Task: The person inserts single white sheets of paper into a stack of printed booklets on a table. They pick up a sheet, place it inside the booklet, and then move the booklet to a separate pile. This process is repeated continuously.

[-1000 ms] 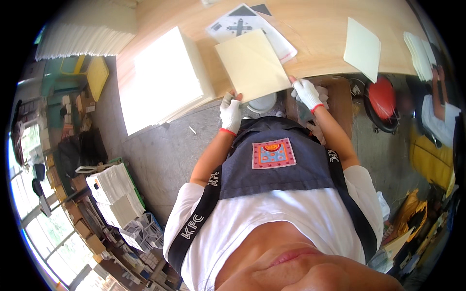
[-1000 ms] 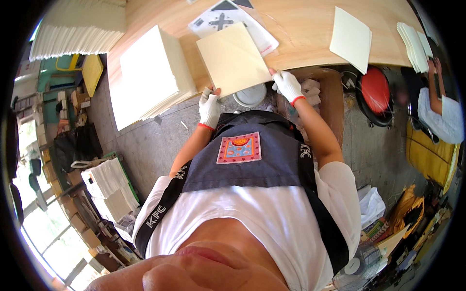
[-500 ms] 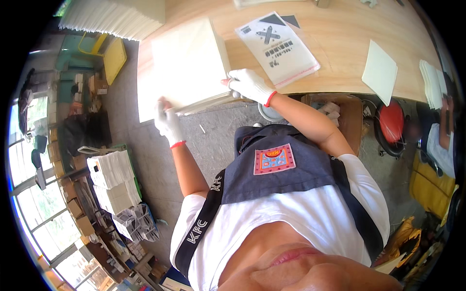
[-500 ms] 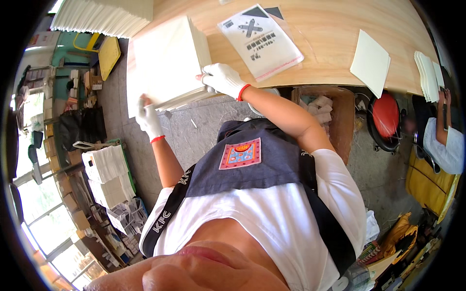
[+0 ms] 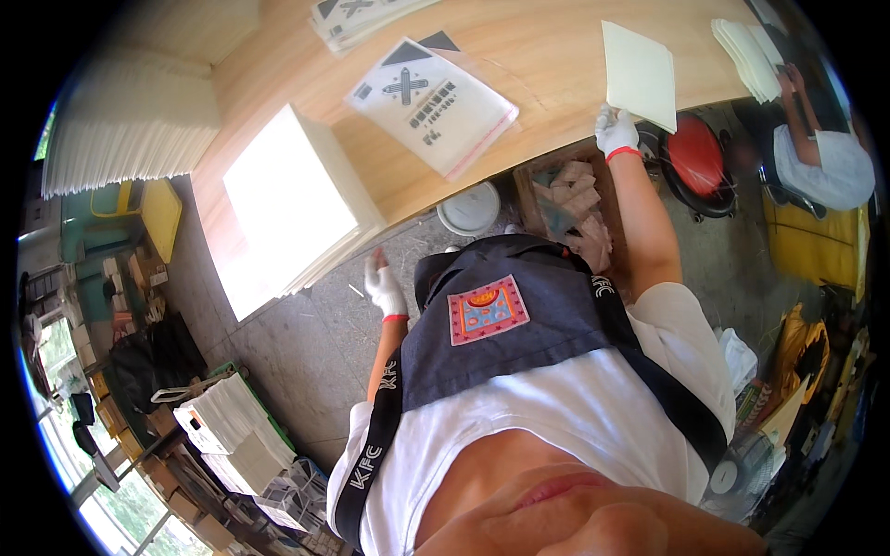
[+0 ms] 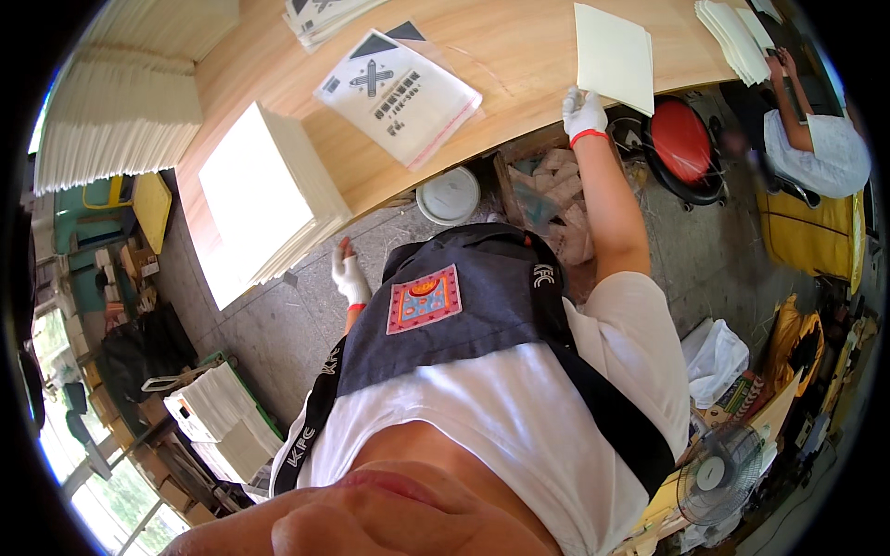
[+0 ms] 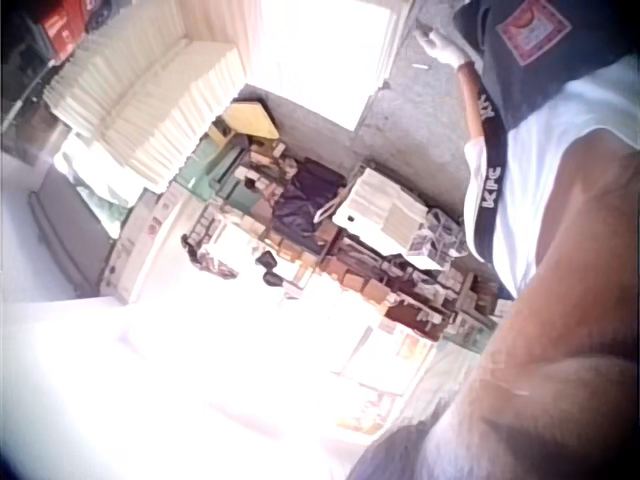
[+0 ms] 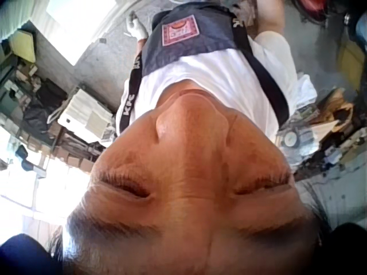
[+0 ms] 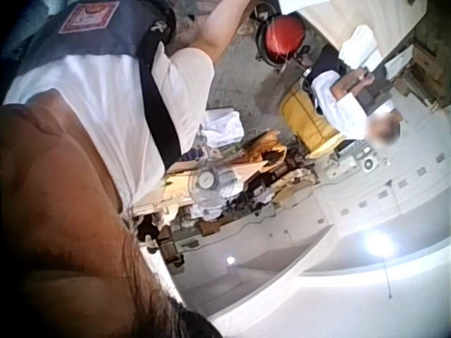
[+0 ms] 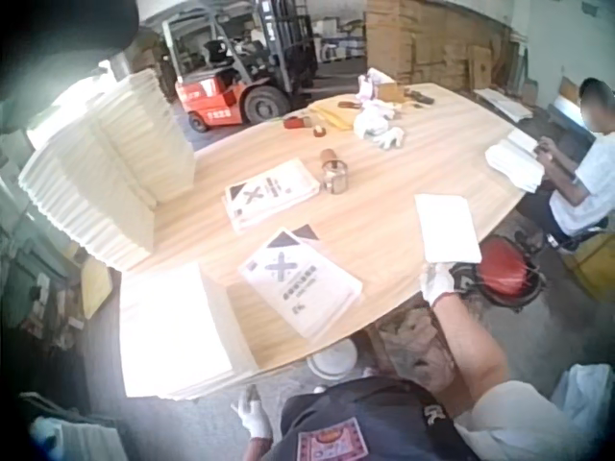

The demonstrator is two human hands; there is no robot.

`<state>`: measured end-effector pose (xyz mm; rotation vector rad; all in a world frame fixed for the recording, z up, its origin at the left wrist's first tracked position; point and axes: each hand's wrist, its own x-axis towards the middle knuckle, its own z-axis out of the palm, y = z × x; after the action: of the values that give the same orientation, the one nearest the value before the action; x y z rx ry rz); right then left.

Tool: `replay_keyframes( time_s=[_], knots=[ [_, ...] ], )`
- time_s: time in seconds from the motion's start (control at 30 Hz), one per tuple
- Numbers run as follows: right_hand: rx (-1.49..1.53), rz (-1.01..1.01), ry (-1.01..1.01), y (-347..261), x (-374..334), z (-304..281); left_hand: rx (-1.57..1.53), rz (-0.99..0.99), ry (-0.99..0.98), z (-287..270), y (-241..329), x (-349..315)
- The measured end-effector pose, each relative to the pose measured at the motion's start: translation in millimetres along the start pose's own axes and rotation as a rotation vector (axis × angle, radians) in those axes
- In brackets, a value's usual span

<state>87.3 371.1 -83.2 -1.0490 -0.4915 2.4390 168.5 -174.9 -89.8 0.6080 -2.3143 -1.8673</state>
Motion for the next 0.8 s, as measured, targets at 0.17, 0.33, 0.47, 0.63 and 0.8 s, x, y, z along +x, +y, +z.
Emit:
replay_keyframes(
  time_s=[0.17, 0.33, 0.47, 0.63, 0.8],
  knots=[
    [0.165, 0.013, 0.146, -15, 0, 1, 0.338, 0.530, -0.399, 69, 75, -9],
    [0.076, 0.065, -0.026, -31, 34, -14, 0.642, 0.814, -0.452, 132, 141, 6],
    [-0.078, -0.244, 0.027, -72, 64, -30, 1.130, 0.766, -0.479, 178, 155, 29],
    [-0.467, -0.405, -0.124, -92, -1, 1, 1.199, 0.673, -0.451, 178, 143, 57],
    [-0.487, -0.136, -0.405, -82, -87, -26, 1.115, 0.706, -0.465, 170, 149, 45]
  ],
)
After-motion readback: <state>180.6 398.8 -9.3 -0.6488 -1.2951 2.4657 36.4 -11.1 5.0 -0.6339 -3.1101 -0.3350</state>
